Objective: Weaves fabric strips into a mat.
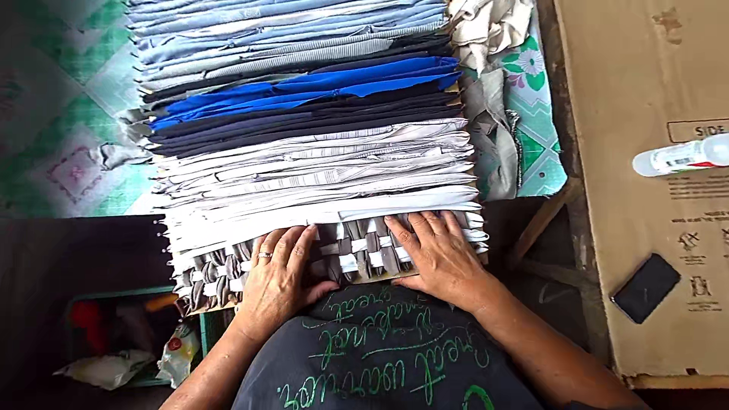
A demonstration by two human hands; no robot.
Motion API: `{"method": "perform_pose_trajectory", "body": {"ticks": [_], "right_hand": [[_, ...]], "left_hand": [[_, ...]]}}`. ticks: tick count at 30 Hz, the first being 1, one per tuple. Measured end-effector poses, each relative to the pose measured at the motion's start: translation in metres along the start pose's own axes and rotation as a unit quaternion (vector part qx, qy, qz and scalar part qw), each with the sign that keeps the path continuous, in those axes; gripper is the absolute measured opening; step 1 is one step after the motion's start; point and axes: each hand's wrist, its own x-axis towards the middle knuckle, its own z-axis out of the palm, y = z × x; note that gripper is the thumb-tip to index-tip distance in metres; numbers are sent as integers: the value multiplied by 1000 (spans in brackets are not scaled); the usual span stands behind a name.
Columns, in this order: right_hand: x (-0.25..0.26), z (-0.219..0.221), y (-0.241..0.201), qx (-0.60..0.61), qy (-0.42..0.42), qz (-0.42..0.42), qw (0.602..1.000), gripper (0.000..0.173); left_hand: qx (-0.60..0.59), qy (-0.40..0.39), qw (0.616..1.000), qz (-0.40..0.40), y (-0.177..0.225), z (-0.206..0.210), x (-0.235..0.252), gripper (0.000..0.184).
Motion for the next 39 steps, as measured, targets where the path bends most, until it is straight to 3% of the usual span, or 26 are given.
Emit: {"method": "perform_pose_trajectory", "body": {"ticks": [4,9,14,17,22,26,31,35,37,39], "right_hand": [[2,5,3,-27,19,-7,999,108],[0,6,5,-23,53,-40,998,80],[0,7,6,-27,52,-53,997,72],[0,6,7,-25,51,-53,997,74],[-2,6,7,-22,63,-53,996,79],[-3,4,5,-19,56,-42,997,83],[-12,-10,-4,-30,36,3,999,97],[-1,-26,-15,75,88,-55,992,60],[15,-25,-23,132,59,-93,985,58],[33,-15,-31,118,11,-117,986,68]], "left_hand": [[31,-2,999,-35,13,14,12,101],[20,-23,999,-44,14,19,16,101],[16,-18,998,-56,18,24,23,98],[2,-37,997,-73,24,24,29,87],[-68,-51,995,-61,23,19,28,52],[-118,-30,992,-30,13,15,24,46],[-136,24,990,-11,-12,-14,-4,49],[-38,0,999,-33,-31,-26,-38,73],[-4,-35,999,-27,-37,-28,-47,85],[18,-48,998,-20,-37,-25,-47,91]]}}
